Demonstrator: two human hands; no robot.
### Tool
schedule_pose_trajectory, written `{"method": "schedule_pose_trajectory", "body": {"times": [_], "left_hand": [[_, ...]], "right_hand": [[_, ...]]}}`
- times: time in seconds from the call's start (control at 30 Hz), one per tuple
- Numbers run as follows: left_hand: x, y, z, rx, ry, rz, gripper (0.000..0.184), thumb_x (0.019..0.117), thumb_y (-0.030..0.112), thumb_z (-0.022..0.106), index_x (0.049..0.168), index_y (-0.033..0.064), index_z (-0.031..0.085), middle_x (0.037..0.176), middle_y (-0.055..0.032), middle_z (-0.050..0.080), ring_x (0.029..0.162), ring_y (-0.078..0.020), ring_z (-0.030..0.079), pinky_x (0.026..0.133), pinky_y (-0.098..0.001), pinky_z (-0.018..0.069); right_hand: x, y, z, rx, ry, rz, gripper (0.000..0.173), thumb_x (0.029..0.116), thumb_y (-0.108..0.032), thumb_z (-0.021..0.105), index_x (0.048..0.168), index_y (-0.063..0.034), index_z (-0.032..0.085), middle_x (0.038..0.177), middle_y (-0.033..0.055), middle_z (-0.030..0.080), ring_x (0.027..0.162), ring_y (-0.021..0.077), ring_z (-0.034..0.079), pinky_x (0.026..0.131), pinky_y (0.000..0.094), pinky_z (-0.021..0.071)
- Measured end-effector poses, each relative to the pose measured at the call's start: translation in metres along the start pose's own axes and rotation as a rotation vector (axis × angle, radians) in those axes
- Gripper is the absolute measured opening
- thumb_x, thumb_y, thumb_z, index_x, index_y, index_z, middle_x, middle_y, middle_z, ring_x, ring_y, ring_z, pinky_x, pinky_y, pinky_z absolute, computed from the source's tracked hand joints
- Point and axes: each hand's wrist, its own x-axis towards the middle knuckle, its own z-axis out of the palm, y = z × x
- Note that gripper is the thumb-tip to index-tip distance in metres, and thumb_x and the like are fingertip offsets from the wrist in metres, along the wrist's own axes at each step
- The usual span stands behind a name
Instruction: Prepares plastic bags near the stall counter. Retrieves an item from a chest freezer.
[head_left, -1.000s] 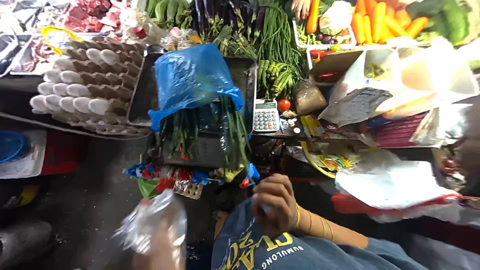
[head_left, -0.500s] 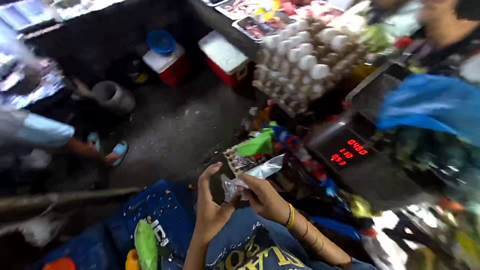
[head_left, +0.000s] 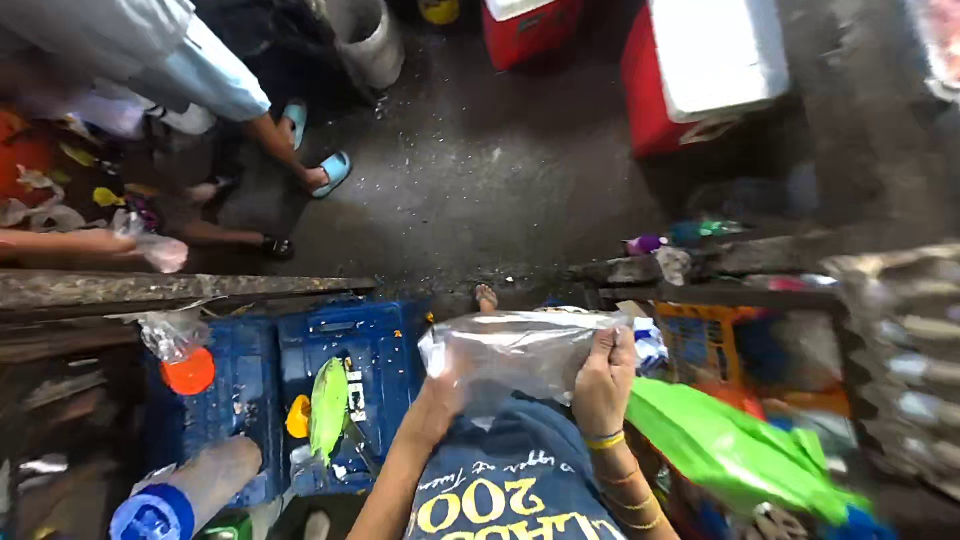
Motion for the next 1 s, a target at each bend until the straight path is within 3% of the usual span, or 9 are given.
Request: {"method": "schedule_pose_trajectory", "body": {"times": [0.07, 0.13, 0.2, 0.3, 0.53, 0.63, 0.77, 0.9, 1.0], "left_hand": [[0.040, 0.022, 0.022, 0.111, 0.096, -0.095, 0.049, 0.0890, 0.012, 0.076, 0.131, -0.0031, 0.055, 0.114, -0.0103, 0.072, 0.106, -0.0193, 0.070, 0.096, -0.0391, 0.0580], [0.088, 0.043, 0.025, 0.086, 0.220, -0.114, 0.041, 0.0897, 0.004, 0.073, 0.127, -0.0020, 0.058, 0.109, -0.0103, 0.072, 0.100, -0.0185, 0.070, 0.090, -0.0378, 0.0593], [0.131, 0.066, 0.007, 0.108, 0.155, 0.052, 0.026, 0.0965, 0.010, 0.060, 0.120, 0.0005, 0.063, 0.106, -0.0060, 0.071, 0.094, -0.0132, 0.068, 0.083, -0.0314, 0.0583], [0.178, 0.122, -0.025, 0.212, 0.100, 0.266, 0.031, 0.1025, 0.006, 0.043, 0.126, -0.0074, 0.059, 0.118, -0.0153, 0.069, 0.109, -0.0200, 0.067, 0.098, -0.0388, 0.0553], [0.252, 0.225, -0.084, 0.191, 0.517, 0.193, 0.022, 0.1039, 0.011, 0.057, 0.115, -0.0042, 0.068, 0.099, -0.0098, 0.074, 0.090, -0.0153, 0.071, 0.083, -0.0345, 0.0607], [0.278, 0.242, -0.110, 0.170, 0.644, 0.300, 0.021, 0.0884, -0.006, 0.070, 0.109, -0.0060, 0.070, 0.097, -0.0114, 0.073, 0.088, -0.0155, 0.070, 0.084, -0.0324, 0.0596], [0.285, 0.261, -0.119, 0.078, 0.758, 0.314, 0.014, 0.0887, -0.001, 0.072, 0.102, -0.0057, 0.069, 0.089, -0.0089, 0.073, 0.082, -0.0137, 0.070, 0.080, -0.0312, 0.0598], [0.271, 0.247, -0.114, 0.147, 0.890, 0.230, 0.017, 0.0981, 0.010, 0.065, 0.106, -0.0040, 0.071, 0.094, -0.0107, 0.073, 0.086, -0.0144, 0.070, 0.085, -0.0349, 0.0581], [0.248, 0.232, -0.103, 0.148, 1.010, 0.263, 0.021, 0.0942, 0.009, 0.071, 0.110, -0.0030, 0.072, 0.100, -0.0125, 0.075, 0.093, -0.0173, 0.072, 0.089, -0.0375, 0.0594]], "right_hand": [[0.036, -0.005, 0.032, -0.028, -0.034, 0.090, 0.039, 0.1094, -0.010, 0.036, 0.140, 0.0144, 0.040, 0.127, 0.0196, 0.058, 0.118, 0.0080, 0.059, 0.105, 0.0225, 0.0480], [0.078, -0.014, 0.068, -0.101, -0.084, 0.095, 0.038, 0.1095, -0.011, 0.038, 0.139, 0.0125, 0.043, 0.120, 0.0175, 0.061, 0.109, 0.0072, 0.062, 0.099, 0.0230, 0.0519], [0.113, -0.024, 0.103, -0.210, -0.149, 0.039, 0.039, 0.1092, -0.013, 0.039, 0.139, 0.0121, 0.043, 0.112, 0.0156, 0.062, 0.092, 0.0056, 0.064, 0.085, 0.0231, 0.0560], [0.157, -0.041, 0.161, -0.306, -0.278, -0.135, 0.047, 0.1045, -0.011, 0.043, 0.139, 0.0193, 0.042, 0.127, 0.0286, 0.061, 0.115, 0.0153, 0.063, 0.103, 0.0287, 0.0504], [0.227, -0.086, 0.332, -0.499, -0.432, -0.368, 0.037, 0.1018, -0.009, 0.049, 0.132, 0.0102, 0.056, 0.111, 0.0259, 0.070, 0.100, 0.0325, 0.071, 0.090, 0.0489, 0.0563], [0.245, -0.106, 0.388, -0.668, -0.582, -0.283, 0.035, 0.1027, -0.013, 0.049, 0.132, 0.0042, 0.058, 0.104, 0.0253, 0.070, 0.097, 0.0391, 0.070, 0.087, 0.0580, 0.0541], [0.262, -0.131, 0.448, -1.139, -0.880, -0.181, 0.051, 0.1021, -0.020, 0.055, 0.150, -0.0050, 0.045, 0.126, 0.0281, 0.066, 0.115, 0.0474, 0.065, 0.094, 0.0656, 0.0499], [0.247, -0.125, 0.470, -1.034, -1.197, -0.610, 0.068, 0.0917, -0.013, 0.067, 0.154, 0.0013, 0.041, 0.151, 0.0344, 0.043, 0.136, 0.0543, 0.045, 0.106, 0.0698, 0.0409], [0.217, -0.137, 0.466, -0.674, -1.544, -0.931, 0.041, 0.0961, -0.021, 0.063, 0.134, -0.0057, 0.065, 0.136, 0.0229, 0.061, 0.127, 0.0405, 0.058, 0.106, 0.0584, 0.0473]]}}
